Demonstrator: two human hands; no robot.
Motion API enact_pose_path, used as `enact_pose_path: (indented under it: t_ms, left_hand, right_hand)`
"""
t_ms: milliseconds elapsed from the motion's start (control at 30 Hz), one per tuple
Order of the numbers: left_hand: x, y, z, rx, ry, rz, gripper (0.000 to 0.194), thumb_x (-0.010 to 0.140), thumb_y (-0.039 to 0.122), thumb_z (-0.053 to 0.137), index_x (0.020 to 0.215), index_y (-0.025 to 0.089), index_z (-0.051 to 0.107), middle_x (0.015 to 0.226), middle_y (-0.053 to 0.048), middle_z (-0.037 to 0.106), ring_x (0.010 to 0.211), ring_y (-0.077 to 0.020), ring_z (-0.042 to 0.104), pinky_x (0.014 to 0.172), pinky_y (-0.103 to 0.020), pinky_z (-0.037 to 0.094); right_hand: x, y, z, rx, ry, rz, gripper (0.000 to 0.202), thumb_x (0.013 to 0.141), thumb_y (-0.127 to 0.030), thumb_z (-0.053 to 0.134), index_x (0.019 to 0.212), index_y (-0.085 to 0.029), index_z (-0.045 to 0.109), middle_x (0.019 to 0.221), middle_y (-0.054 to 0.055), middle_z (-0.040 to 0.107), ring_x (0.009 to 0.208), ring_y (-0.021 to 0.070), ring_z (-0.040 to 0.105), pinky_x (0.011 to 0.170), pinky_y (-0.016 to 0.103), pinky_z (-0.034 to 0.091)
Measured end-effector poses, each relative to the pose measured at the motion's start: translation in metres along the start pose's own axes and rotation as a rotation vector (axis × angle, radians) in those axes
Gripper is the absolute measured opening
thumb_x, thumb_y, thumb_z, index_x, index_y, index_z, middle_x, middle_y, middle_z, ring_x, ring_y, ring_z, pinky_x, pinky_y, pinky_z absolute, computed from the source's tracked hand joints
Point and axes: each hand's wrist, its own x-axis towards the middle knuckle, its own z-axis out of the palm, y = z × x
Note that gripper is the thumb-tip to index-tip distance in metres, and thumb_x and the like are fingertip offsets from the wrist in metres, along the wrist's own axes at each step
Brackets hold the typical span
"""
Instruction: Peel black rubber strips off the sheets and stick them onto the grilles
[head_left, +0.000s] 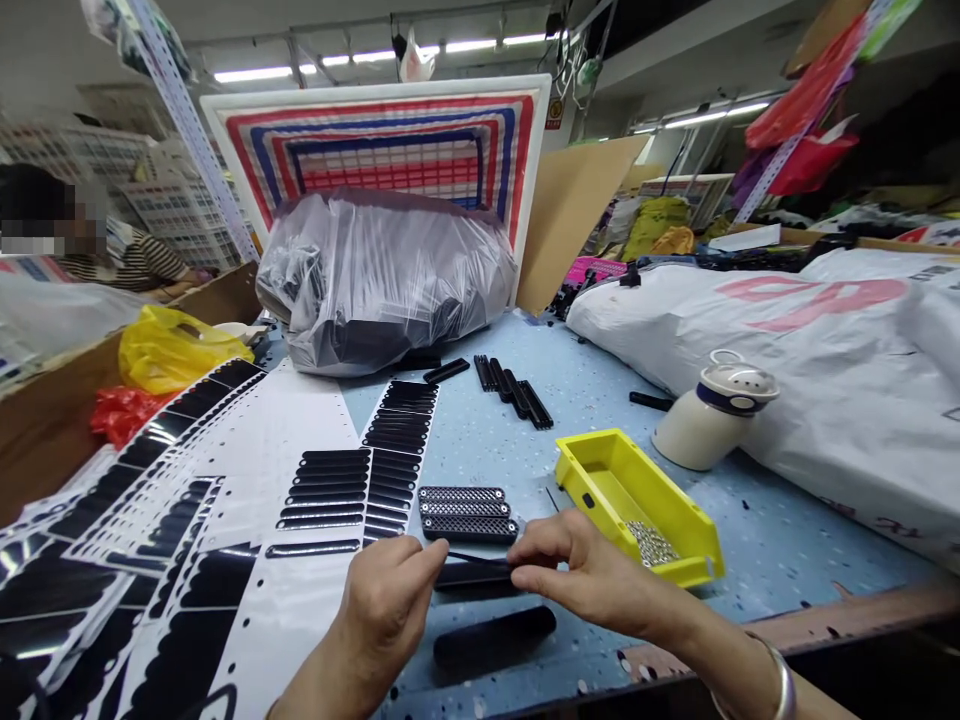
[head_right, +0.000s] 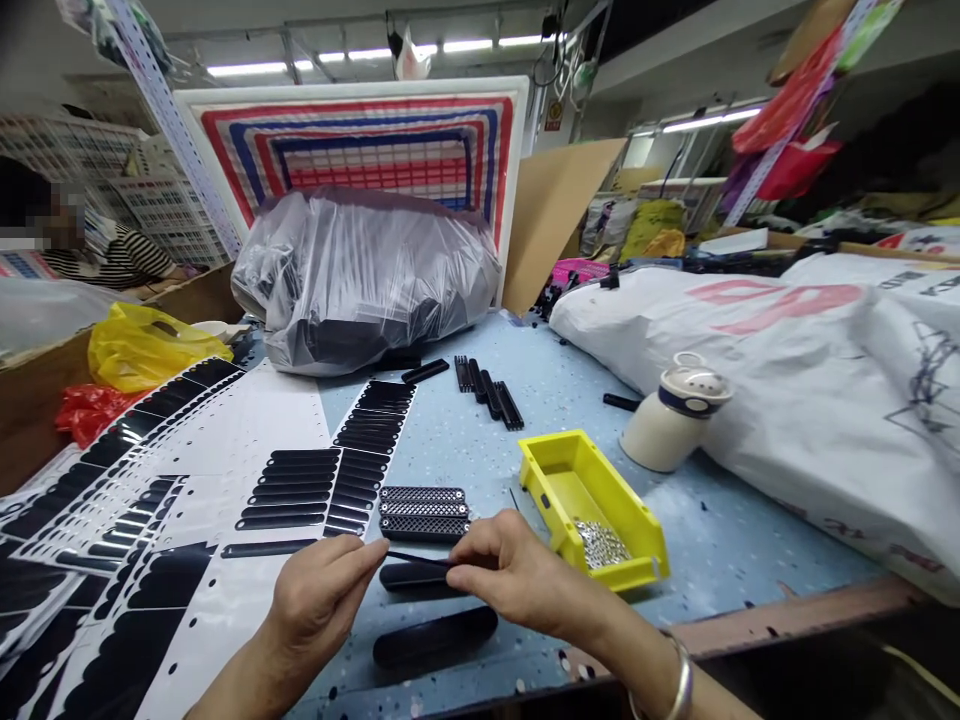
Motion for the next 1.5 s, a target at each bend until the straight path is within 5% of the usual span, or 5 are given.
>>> enact_pose_path:
  t_ms: [333,700,867,1167,1500]
  left_hand:
    - [-0.022,-0.011,0.01,-0.242,-0.134,-0.191,0.032,0.082,0.017,0.068,0.114,0.02,0.066,0.091,-0.007,0.078,0.075,-0.0187,0.073,0.062,-0.024,0.058]
    - [-0.019,-0.009,0.01,-0.163,-0.685,-0.425,0.021,0.072,0.01,0.058,0.086,0.019,0.072,0.084,-0.008,0.073,0.078,-0.024,0.067,0.073,-0.033,0.051]
    - [-0.028,-0.009,-0.004,-0.271,-0.562,-0.552,0.029,0.07,0.018,0.062,0.095,0.022,0.076,0.09,-0.008,0.076,0.082,-0.0252,0.069,0.074,-0.033,0.051]
    - [0.001,-0.042,0.036,-0.258,-0.464,-0.919,0.023,0.07,0.019,0.059,0.086,0.015,0.075,0.058,0.0,0.065,0.054,-0.0183,0.06,0.057,-0.027,0.042]
    - [-0.028,-0.019,0.027,-0.402,-0.286,-1.068,0.035,0.064,0.018,0.065,0.096,0.013,0.075,0.066,-0.001,0.065,0.057,-0.0156,0.057,0.057,-0.025,0.044]
  right_hand:
    - [-0.007,0.018,-0.019,-0.073,0.161,0.037,0.016,0.074,-0.032,0.066,0.066,-0.021,0.075,0.056,-0.001,0.064,0.055,0.0144,0.055,0.053,0.025,0.041]
    - [-0.008,0.043,0.017,-0.128,0.193,0.099,0.01,0.072,-0.027,0.065,0.072,-0.023,0.074,0.068,0.001,0.072,0.068,0.019,0.063,0.061,0.028,0.049]
    - [-0.009,0.046,0.012,-0.155,0.195,0.069,0.011,0.074,-0.028,0.064,0.072,-0.023,0.073,0.069,0.002,0.072,0.068,0.0207,0.066,0.061,0.03,0.05]
    - [0.025,0.065,0.011,-0.214,0.307,-0.064,0.011,0.076,-0.03,0.063,0.078,-0.023,0.071,0.077,0.005,0.073,0.072,0.0225,0.067,0.065,0.034,0.051]
    - [0.017,0.059,0.01,-0.216,0.163,-0.167,0.015,0.079,-0.033,0.061,0.08,-0.024,0.073,0.083,0.008,0.074,0.078,0.0247,0.069,0.071,0.036,0.055]
